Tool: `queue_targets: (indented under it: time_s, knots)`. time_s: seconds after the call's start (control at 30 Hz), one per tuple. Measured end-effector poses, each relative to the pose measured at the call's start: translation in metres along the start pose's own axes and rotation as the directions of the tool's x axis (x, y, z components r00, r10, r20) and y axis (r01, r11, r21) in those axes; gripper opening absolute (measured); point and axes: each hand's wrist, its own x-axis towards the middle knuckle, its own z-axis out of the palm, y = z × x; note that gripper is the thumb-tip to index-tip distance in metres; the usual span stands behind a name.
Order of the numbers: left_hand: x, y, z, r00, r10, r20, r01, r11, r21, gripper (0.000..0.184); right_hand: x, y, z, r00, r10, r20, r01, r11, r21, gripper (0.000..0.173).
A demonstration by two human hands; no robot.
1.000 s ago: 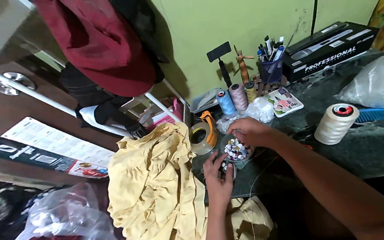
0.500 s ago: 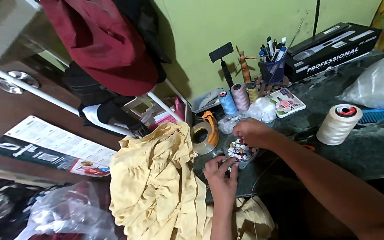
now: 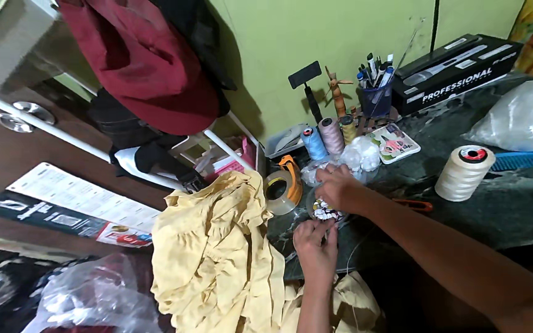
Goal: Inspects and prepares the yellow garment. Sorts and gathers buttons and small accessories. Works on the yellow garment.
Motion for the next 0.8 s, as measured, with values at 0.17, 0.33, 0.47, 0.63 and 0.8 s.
queue_targets:
  time_s: [0.17, 0.33, 0.47, 0.63, 0.8]
  knots:
    - [-0.001, 0.003, -0.004, 1.0, -0.026, 0.007, 0.027, 0.999, -0.022, 0.023, 0.003, -0.004, -0.005, 0.986, 0.077, 0.149, -0.077, 0.997, -0.006, 0.022]
    - [0.003, -0.004, -0.018, 0.989, -0.145, -0.043, 0.142, 0.988, -0.053, 0.037, 0.003, -0.001, -0.003, 0.987, 0.062, 0.151, -0.064, 0.998, 0.008, 0.016]
    - [0.002, -0.022, -0.032, 0.96, -0.259, -0.104, 0.243, 0.96, -0.14, 0.035, 0.002, -0.002, -0.003, 0.988, 0.046, 0.149, -0.045, 0.999, -0.01, 0.013]
    - [0.001, -0.03, -0.037, 0.935, -0.32, -0.153, 0.28, 0.93, -0.237, 0.028, 0.0, 0.004, -0.001, 0.999, -0.022, 0.038, 0.022, 1.0, -0.013, 0.005]
    - [-0.002, -0.037, -0.035, 0.91, -0.363, -0.201, 0.296, 0.907, -0.298, 0.023, -0.001, 0.008, -0.004, 0.997, -0.013, -0.072, 0.013, 1.0, 0.0, 0.01]
